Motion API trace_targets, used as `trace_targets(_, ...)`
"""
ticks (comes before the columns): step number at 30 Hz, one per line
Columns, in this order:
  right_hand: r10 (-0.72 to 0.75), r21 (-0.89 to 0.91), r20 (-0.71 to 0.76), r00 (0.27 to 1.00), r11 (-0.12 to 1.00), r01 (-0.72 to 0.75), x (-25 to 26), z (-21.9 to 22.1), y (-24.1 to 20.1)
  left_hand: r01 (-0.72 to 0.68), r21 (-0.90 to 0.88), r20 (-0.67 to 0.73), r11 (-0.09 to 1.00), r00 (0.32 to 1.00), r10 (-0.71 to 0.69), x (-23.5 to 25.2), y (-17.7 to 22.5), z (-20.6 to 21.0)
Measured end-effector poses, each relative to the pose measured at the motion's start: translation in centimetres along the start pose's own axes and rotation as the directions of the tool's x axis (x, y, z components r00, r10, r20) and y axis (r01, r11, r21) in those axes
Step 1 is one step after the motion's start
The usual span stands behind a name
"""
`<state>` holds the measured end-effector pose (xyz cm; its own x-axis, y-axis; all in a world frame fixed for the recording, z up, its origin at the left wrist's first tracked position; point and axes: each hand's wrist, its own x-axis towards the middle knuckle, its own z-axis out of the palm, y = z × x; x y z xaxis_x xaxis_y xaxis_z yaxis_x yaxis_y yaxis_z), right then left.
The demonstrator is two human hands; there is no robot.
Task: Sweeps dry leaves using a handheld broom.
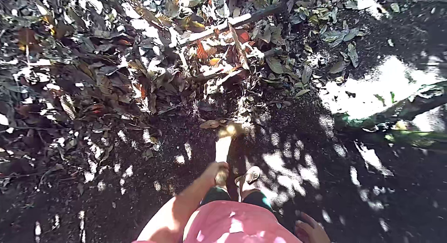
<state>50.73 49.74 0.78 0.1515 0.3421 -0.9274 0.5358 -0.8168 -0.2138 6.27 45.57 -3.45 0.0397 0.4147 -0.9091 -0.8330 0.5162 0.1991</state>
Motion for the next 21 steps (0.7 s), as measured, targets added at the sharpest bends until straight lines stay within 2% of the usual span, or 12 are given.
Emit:
trace_targets(2, -0.034, -0.007, -0.026, 0.999, 0.999, 0.033, -0.5, 0.6, -0.2, -0.216, 0.021, -0.123, 0.976, 0.968, 0.217, 2.4, 4.6, -2.4)
trace_targets(4, -0.033, 0.006, -0.046, 0.998, 0.999, 0.034, -1.0, 0.8, 0.0, -0.310, 0.194, -0.192, 0.931, 0.919, 0.346, 3.6, 6.9, -3.8)
trace_targets(6, -0.014, 0.032, -0.055, 0.998, 0.999, 0.016, -1.6, 1.2, 0.3, -0.387, 0.318, -0.153, 0.865, 0.880, 0.450, 3.4, 5.0, -4.8)
trace_targets(7, -0.005, 0.046, -0.060, 0.998, 0.999, 0.007, -1.6, 1.4, 0.7, -0.411, 0.321, -0.114, 0.853, 0.878, 0.465, 2.8, 3.3, -4.9)
trace_targets(9, 0.013, 0.038, -0.057, 0.998, 0.999, -0.011, -1.8, 1.8, 1.9, -0.349, 0.273, -0.135, 0.896, 0.909, 0.395, 0.3, -0.2, -3.8)
trace_targets(11, 0.038, -0.009, -0.054, 0.998, 0.999, -0.038, -2.2, 2.2, 2.4, -0.253, 0.234, -0.118, 0.939, 0.951, 0.285, -3.0, -2.0, -2.3)
trace_targets(13, 0.077, -0.032, -0.049, 0.996, 0.996, -0.079, -2.9, 2.9, 2.3, -0.142, 0.158, -0.049, 0.977, 0.987, 0.151, -5.5, -2.1, -1.3)
trace_targets(15, 0.111, -0.016, -0.059, 0.992, 0.994, -0.112, -2.6, 3.4, 2.5, -0.033, 0.058, -0.005, 0.998, 0.999, 0.033, -5.0, -0.4, -1.3)
trace_targets(16, 0.113, -0.022, -0.064, 0.992, 0.993, -0.114, -2.2, 3.5, 2.6, -0.023, -0.005, 0.009, 1.000, 1.000, 0.023, -3.8, 1.1, -1.8)
trace_targets(18, 0.068, -0.056, -0.065, 0.996, 0.996, -0.071, -1.6, 3.6, 2.4, -0.111, -0.125, 0.023, 0.986, 0.993, 0.114, -0.6, 5.0, -3.3)
trace_targets(21, -0.005, -0.023, -0.075, 0.997, 1.000, 0.003, -1.4, 3.5, 0.9, -0.275, -0.184, -0.170, 0.943, 0.954, 0.245, 2.4, 10.6, -4.8)
